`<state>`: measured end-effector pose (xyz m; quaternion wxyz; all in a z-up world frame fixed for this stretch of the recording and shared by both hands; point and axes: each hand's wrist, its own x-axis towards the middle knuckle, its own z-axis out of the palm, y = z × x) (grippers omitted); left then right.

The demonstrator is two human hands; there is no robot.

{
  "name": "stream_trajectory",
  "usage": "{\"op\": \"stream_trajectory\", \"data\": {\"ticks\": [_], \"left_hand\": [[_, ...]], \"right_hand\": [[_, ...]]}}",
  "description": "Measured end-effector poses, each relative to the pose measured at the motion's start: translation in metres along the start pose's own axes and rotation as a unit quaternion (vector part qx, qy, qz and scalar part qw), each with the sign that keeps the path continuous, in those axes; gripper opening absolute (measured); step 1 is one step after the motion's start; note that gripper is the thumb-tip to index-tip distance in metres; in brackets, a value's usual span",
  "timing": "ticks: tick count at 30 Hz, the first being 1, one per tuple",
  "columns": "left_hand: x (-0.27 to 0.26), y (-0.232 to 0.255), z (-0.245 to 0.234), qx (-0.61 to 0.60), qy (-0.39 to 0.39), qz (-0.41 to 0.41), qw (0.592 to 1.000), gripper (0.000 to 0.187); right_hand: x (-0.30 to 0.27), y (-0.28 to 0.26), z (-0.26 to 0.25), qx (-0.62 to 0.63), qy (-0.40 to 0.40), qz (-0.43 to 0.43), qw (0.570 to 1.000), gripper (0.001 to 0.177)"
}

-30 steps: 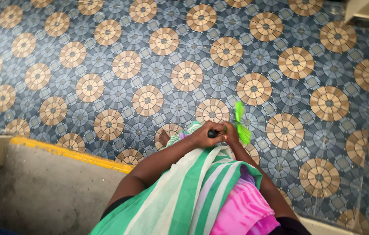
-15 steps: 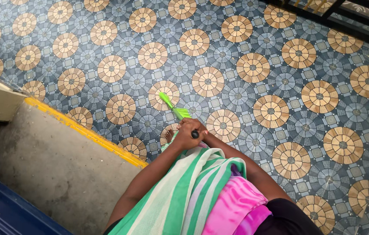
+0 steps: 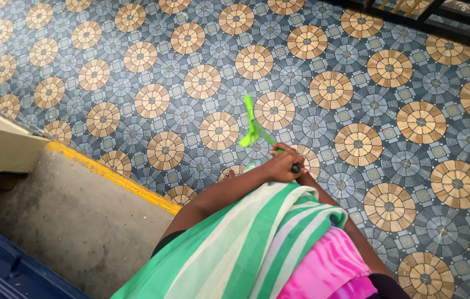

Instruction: The person sweeps a patterned tile floor using a green plastic broom, moving it across the surface of an entryway next to a metal gate and a blue roll-up door.

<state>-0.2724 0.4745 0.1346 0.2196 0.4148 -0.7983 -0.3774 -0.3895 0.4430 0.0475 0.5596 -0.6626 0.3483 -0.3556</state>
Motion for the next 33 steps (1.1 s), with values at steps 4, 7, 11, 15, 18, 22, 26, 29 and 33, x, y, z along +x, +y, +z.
{"op": "stream_trajectory", "data": {"ticks": [4, 7, 11, 15, 18, 22, 26, 29, 33], "left_hand": [[0.016, 0.004, -0.001, 0.008, -0.011, 0.026, 1.0, 0.031], [0.024, -0.006, -0.003, -0.021, -0.08, 0.071, 0.994, 0.037], [0.037, -0.02, 0.01, -0.087, -0.112, 0.128, 0.982, 0.035], [0.051, -0.037, 0.031, -0.159, -0.168, 0.131, 0.964, 0.033], [0.056, -0.047, 0.044, -0.228, -0.179, 0.143, 0.946, 0.032], [0.063, -0.054, 0.069, -0.342, -0.159, 0.121, 0.918, 0.03], [0.059, -0.05, 0.091, -0.378, -0.093, -0.01, 0.921, 0.026], [0.051, -0.041, 0.107, -0.395, -0.041, -0.015, 0.918, 0.026], [0.035, -0.035, 0.126, -0.331, -0.017, 0.039, 0.943, 0.032]], "right_hand": [[0.002, -0.001, -0.026, -0.042, 0.047, 0.02, 0.998, 0.032], [-0.009, -0.001, -0.046, -0.14, 0.051, 0.015, 0.989, 0.031], [-0.03, 0.003, -0.071, -0.261, 0.072, 0.034, 0.962, 0.028], [-0.059, 0.008, -0.084, -0.301, 0.115, 0.123, 0.939, 0.03], [-0.078, 0.008, -0.086, -0.313, 0.132, 0.184, 0.922, 0.031], [-0.1, 0.006, -0.085, -0.309, 0.137, 0.247, 0.908, 0.033], [-0.116, 0.005, -0.09, -0.249, 0.147, 0.286, 0.913, 0.035], [-0.127, 0.008, -0.09, -0.217, 0.146, 0.308, 0.915, 0.043], [-0.14, 0.029, -0.084, -0.279, 0.11, 0.316, 0.9, 0.04]]}}
